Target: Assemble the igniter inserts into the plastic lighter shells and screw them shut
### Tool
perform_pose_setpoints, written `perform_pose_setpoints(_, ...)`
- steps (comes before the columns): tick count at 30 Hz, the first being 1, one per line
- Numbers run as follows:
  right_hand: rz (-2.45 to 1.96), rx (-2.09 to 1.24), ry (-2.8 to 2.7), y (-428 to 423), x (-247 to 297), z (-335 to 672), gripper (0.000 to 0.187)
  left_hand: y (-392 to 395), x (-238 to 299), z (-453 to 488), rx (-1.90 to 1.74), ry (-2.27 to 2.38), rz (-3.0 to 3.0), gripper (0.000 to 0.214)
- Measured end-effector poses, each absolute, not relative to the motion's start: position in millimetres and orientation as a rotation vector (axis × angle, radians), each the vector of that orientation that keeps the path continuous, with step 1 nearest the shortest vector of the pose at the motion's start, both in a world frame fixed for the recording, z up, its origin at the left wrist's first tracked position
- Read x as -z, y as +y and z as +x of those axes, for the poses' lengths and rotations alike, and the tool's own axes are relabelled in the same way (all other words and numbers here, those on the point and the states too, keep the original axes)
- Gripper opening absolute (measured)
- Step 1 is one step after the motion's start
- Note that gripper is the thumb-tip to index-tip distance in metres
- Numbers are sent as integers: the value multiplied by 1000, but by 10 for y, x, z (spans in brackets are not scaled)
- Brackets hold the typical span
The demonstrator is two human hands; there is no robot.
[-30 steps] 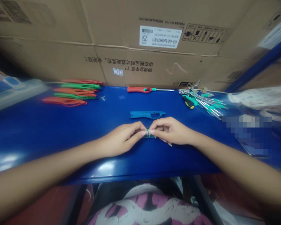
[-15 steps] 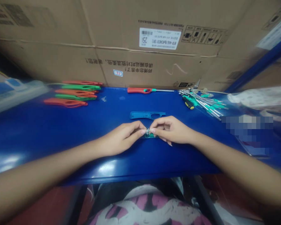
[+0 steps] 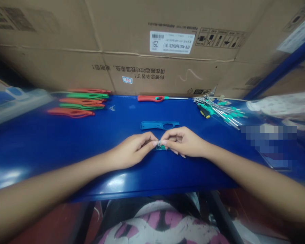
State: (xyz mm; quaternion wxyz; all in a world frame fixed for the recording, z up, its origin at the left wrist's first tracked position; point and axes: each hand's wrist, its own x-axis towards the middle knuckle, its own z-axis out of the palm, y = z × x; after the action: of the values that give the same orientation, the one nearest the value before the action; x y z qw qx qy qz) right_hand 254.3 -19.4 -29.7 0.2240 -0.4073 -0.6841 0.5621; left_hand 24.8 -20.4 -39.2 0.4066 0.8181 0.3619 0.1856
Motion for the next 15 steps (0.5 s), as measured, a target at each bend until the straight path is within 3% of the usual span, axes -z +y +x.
perform_pose_setpoints(15,-1070,-1332,-1954,-163,322,2565,23,-140,335,242,-426,921,2021,37)
